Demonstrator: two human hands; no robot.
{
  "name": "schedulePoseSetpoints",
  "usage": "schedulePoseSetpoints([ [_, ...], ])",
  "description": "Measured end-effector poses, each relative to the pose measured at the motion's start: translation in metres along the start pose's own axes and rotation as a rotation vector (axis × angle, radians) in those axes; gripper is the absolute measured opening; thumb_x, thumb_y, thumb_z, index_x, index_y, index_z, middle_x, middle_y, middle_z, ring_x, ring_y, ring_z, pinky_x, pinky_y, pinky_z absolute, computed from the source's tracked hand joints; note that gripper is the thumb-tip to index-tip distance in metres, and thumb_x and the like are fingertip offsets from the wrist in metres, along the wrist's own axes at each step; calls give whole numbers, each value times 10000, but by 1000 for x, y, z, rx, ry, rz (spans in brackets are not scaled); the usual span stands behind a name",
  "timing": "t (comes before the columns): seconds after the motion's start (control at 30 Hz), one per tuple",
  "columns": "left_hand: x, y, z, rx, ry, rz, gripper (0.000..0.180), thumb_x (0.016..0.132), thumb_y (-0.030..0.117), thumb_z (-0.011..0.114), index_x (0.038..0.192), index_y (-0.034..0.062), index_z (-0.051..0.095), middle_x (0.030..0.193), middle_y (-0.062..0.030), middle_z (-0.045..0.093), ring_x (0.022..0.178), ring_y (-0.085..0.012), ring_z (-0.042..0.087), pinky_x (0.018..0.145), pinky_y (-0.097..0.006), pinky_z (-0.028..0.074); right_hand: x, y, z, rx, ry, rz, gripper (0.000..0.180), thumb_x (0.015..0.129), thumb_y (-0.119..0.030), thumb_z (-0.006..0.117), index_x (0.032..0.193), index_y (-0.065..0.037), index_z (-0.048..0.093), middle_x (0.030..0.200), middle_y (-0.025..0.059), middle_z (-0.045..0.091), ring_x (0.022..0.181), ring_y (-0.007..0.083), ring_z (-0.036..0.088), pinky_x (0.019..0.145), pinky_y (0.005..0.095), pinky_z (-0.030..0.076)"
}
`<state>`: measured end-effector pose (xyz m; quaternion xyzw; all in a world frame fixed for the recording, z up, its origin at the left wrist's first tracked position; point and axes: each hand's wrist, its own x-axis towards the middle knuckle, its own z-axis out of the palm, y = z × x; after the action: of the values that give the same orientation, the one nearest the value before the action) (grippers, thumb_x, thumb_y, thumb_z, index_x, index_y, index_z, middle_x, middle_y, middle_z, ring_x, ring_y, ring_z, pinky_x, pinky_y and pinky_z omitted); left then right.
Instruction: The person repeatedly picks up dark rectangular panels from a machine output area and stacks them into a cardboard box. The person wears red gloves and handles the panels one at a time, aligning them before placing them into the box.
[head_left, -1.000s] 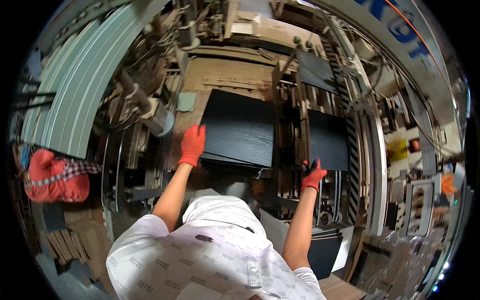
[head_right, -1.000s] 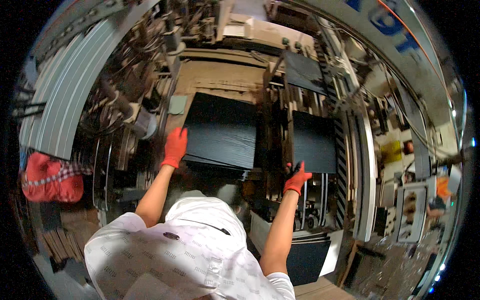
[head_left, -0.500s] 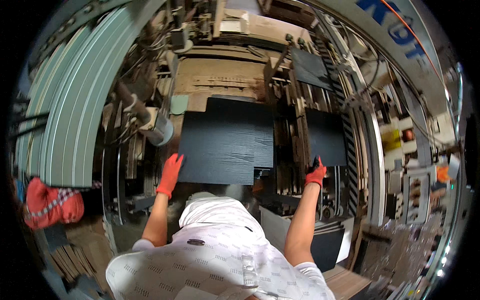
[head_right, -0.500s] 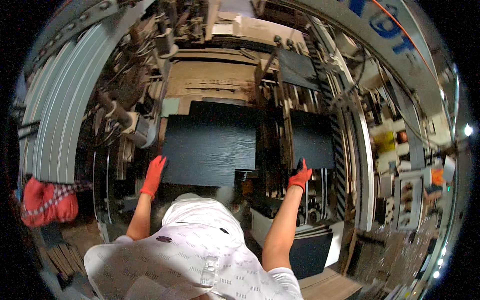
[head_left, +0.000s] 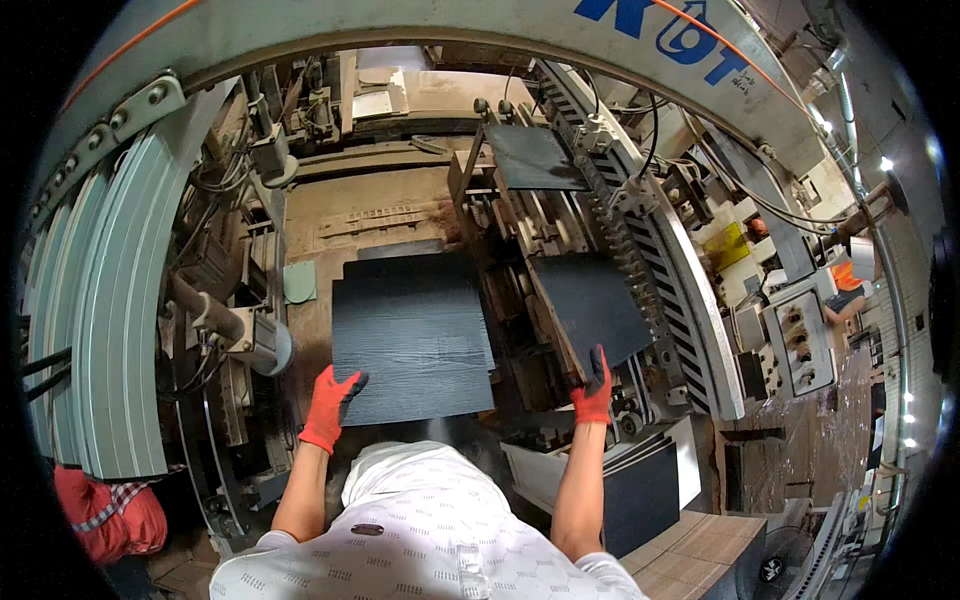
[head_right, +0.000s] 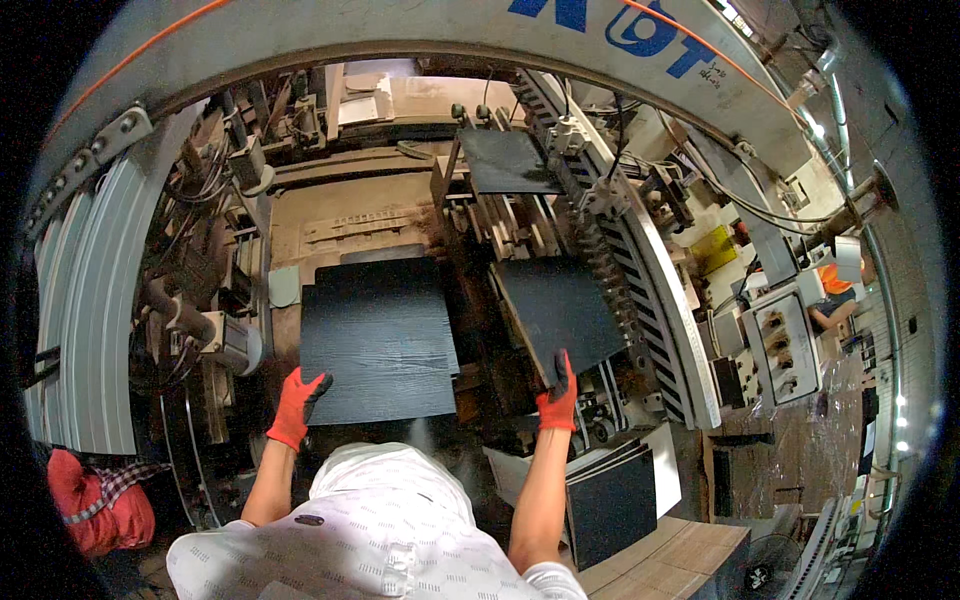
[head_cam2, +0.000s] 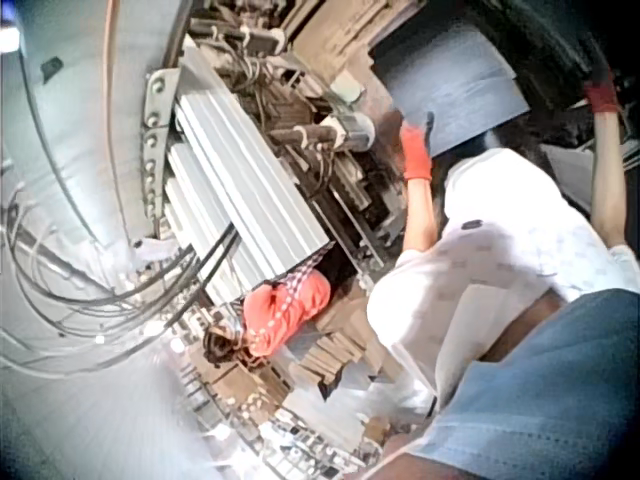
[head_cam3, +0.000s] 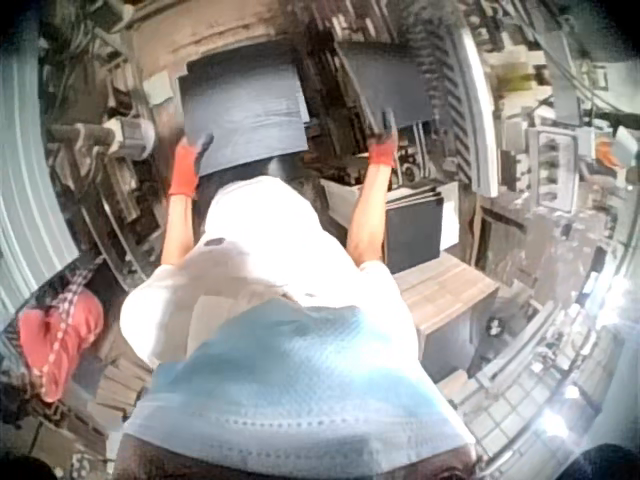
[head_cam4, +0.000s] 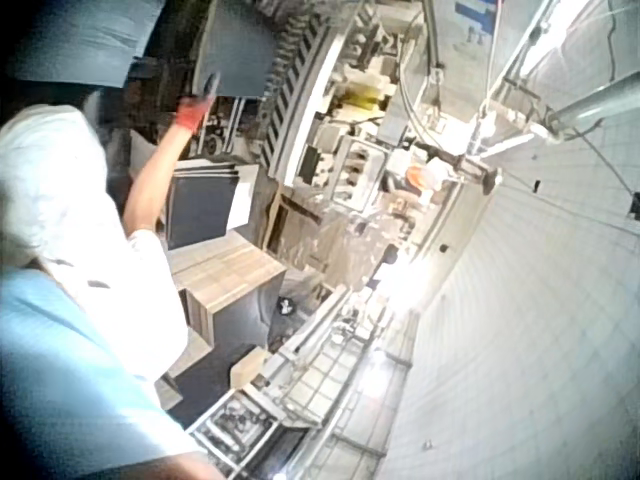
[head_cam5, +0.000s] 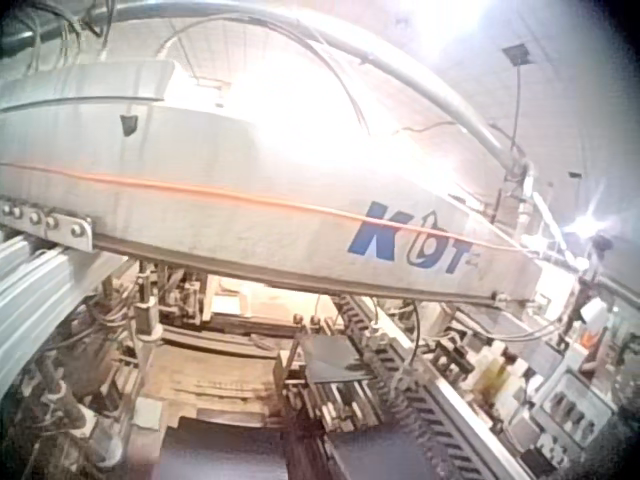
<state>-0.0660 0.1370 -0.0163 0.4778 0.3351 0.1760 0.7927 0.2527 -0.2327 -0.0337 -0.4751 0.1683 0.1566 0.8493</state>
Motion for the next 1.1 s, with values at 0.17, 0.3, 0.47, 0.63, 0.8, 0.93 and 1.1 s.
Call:
schedulePoseSetpoints([
  [0.17,23,2,84,-58,-221,39,310,883,114,732,1135,-26,619,1076,-61,663,949,-135,618,829,-302,515,-109,-8,-65,281,24,-31,255,962,-327,613,1098,-113,647,977,88,642,753,238,579,622,378,439],
  [0.3,64,-44,183,-28,-318,82,326,883,146,730,1141,-16,613,1074,-68,647,971,-151,577,879,-312,476,-186,-4,-155,375,-33,-188,343,936,-346,625,1177,-101,624,1106,96,693,801,247,676,633,427,546],
  [0.47,111,-124,308,85,-112,202,339,867,191,759,1091,-14,608,1028,-65,646,905,-161,561,842,-322,465,-257,12,-265,9,183,-509,539,875,-417,692,1284,-86,570,1321,77,600,1185,295,572,958,478,494],
  [0.63,141,-161,377,-63,70,212,377,791,188,821,1020,-16,602,928,-68,646,848,-167,556,797,-334,472,-335,21,-277,125,528,-668,419,876,-401,688,1137,-78,634,1181,103,644,1032,316,622,821,468,540],
  [0.8,164,-181,405,-32,169,106,318,827,119,787,1053,-8,603,1001,-67,666,879,-169,578,824,-341,475,-407,55,-322,152,909,-667,433,814,-318,672,1152,-53,622,1166,114,628,1014,311,603,775,474,532],
  [0.93,159,-176,429,-155,142,152,308,857,115,762,1094,-5,608,1058,-64,669,913,-178,585,851,-341,471,-417,38,-270,-234,1098,-736,405,865,-312,646,1164,-40,615,1192,137,622,1037,297,605,797,472,536],
  [1.1,177,-199,443,-47,129,263,305,875,136,727,1102,-22,598,1090,-89,653,951,-201,585,901,-356,470,-443,27,-320,53,1008,-679,447,924,-290,607,1270,-10,567,1248,164,599,1100,304,593,921,486,514],
])
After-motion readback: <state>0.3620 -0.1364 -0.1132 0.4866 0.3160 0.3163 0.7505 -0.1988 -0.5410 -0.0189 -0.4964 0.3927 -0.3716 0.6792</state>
